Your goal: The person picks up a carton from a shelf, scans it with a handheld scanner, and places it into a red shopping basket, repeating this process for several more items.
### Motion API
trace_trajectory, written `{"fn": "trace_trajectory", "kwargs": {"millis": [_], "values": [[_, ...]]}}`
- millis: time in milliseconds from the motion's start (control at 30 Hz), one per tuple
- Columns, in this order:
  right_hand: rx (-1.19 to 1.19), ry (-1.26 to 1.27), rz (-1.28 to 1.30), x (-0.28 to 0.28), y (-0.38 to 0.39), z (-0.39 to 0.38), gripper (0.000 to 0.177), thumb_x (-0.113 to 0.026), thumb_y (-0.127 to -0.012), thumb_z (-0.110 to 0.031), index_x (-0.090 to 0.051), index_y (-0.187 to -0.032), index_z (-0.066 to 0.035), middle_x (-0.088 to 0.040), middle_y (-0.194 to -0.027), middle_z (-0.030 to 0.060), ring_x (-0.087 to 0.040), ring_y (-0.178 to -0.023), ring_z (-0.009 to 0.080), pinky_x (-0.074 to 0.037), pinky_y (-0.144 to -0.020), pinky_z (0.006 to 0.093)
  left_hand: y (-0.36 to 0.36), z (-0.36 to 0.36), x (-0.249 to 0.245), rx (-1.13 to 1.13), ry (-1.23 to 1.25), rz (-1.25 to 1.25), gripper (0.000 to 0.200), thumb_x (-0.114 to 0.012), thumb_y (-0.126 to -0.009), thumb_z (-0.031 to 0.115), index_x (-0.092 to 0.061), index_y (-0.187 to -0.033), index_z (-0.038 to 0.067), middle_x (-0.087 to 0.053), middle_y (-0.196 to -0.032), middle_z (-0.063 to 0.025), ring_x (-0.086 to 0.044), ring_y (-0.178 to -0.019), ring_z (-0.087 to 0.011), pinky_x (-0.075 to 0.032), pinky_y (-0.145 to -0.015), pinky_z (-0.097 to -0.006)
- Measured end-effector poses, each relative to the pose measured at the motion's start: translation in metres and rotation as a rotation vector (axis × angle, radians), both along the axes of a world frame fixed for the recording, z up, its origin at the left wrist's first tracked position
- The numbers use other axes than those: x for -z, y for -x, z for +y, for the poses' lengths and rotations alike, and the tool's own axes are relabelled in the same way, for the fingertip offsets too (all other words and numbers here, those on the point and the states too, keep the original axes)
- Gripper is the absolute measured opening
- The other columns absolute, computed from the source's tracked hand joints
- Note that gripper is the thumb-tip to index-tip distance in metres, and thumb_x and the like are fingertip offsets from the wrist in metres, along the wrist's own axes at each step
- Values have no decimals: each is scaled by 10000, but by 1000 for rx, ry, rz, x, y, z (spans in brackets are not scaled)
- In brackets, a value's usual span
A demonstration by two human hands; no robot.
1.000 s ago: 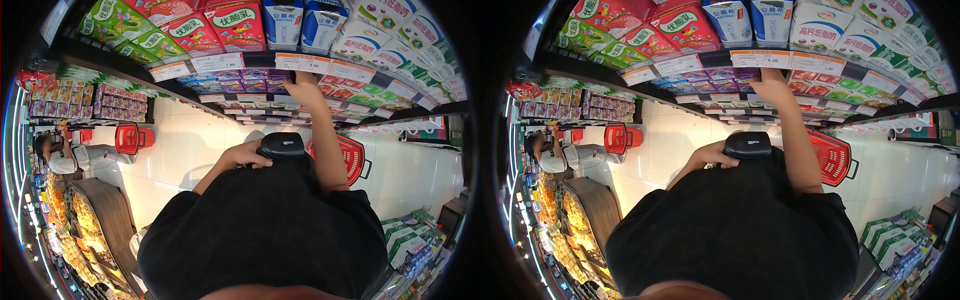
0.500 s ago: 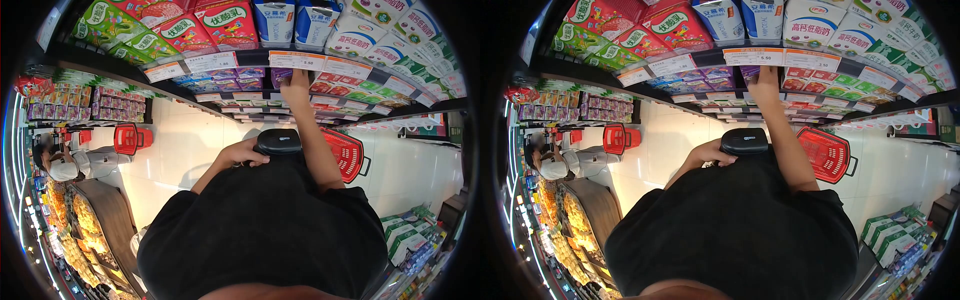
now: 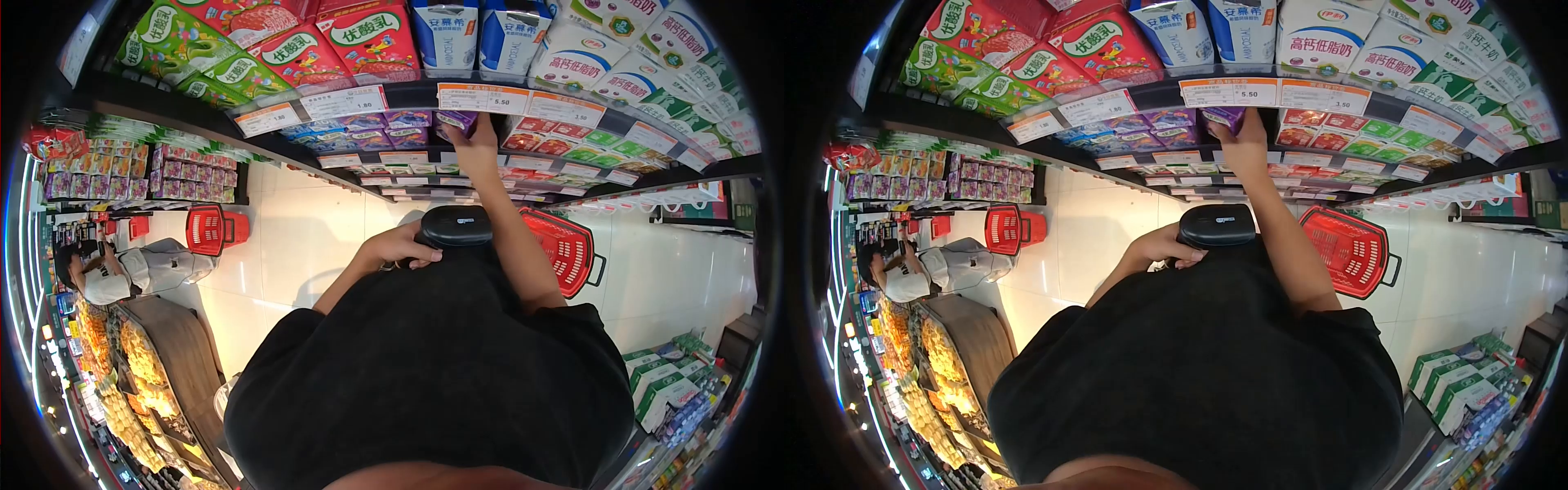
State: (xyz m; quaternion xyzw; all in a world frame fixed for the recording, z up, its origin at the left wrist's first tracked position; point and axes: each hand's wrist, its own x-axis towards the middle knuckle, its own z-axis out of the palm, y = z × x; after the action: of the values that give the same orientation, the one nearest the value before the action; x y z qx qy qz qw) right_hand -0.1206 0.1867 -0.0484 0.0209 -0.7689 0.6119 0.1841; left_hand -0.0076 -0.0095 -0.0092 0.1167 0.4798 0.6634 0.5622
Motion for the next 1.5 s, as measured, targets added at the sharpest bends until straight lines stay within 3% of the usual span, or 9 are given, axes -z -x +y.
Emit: {"fn": "trace_trajectory", "kwargs": {"millis": [100,333,667,1000,1100,1200,1367,1467,1500], "values": [[131,349,85,-2,-8,-8,556,-729,-793,-38,-454,-1271,34,-609,-1145,203,-623,-1034,306,-463,-918,348,-4,2,-10,-82,19,25,266,-658,-837,96,-565,-1060,-15,-476,-633,-12,-459,-504,-87,-389,-488,-253],[46,321,38,-15,-21,-11,525,-716,-810,-19,-460,-1264,48,-612,-1111,180,-597,-1021,220,-442,-937,321,0,-2,2,-54,-54,-34,431,-671,-856,77,-445,-1217,11,-504,-675,-23,-477,-525,-89,-401,-506,-260],[64,113,12,-2,-44,13,603,-717,-825,-24,-380,-1318,61,-550,-1211,164,-584,-1093,216,-448,-968,339,-1,-1,-3,-120,-84,-50,349,-684,-818,158,-559,-1091,-19,-487,-641,-24,-458,-509,-85,-375,-480,-239],[236,-305,407,-37,-1,-4,479,-805,-736,-106,-585,-1140,28,-621,-1106,213,-596,-986,407,-477,-871,420,1,0,4,-76,-108,-79,336,-677,-855,102,-481,-1110,3,-501,-662,-31,-465,-504,-86,-392,-488,-252],[213,-131,317,-36,-3,3,423,-810,-739,-80,-621,-1111,-14,-662,-1049,140,-635,-911,270,-477,-844,357,2,-2,4,-70,-97,-53,334,-677,-856,101,-481,-1109,4,-508,-667,-34,-471,-506,-89,-397,-492,-252],[208,57,180,-36,-17,9,456,-830,-702,-123,-622,-1081,20,-649,-1021,207,-635,-941,345,-488,-837,390,-2,-5,6,-90,-117,-40,351,-674,-856,97,-477,-1131,2,-511,-670,-32,-477,-516,-91,-400,-496,-251],[192,-140,41,-14,-77,29,594,-781,-740,-49,-497,-1257,23,-599,-1159,167,-581,-1036,207,-467,-894,335,-3,-9,3,-115,-105,-59,331,-669,-848,79,-513,-1128,-4,-505,-682,-26,-470,-531,-88,-395,-501,-253],[173,233,112,6,-97,37,508,-711,-805,-161,-493,-1237,-5,-624,-1116,209,-638,-992,340,-510,-869,398,-2,-9,-2,-110,-133,-47,274,-665,-843,69,-547,-1078,-7,-501,-690,-28,-465,-530,-89,-388,-506,-256],[91,739,-94,5,-98,40,474,-663,-826,-178,-494,-1234,-5,-615,-1136,211,-620,-1041,368,-500,-911,440,-1,-8,2,-109,-185,-58,258,-657,-833,54,-559,-1060,-16,-498,-690,-29,-464,-533,-89,-381,-511,-254]]}}
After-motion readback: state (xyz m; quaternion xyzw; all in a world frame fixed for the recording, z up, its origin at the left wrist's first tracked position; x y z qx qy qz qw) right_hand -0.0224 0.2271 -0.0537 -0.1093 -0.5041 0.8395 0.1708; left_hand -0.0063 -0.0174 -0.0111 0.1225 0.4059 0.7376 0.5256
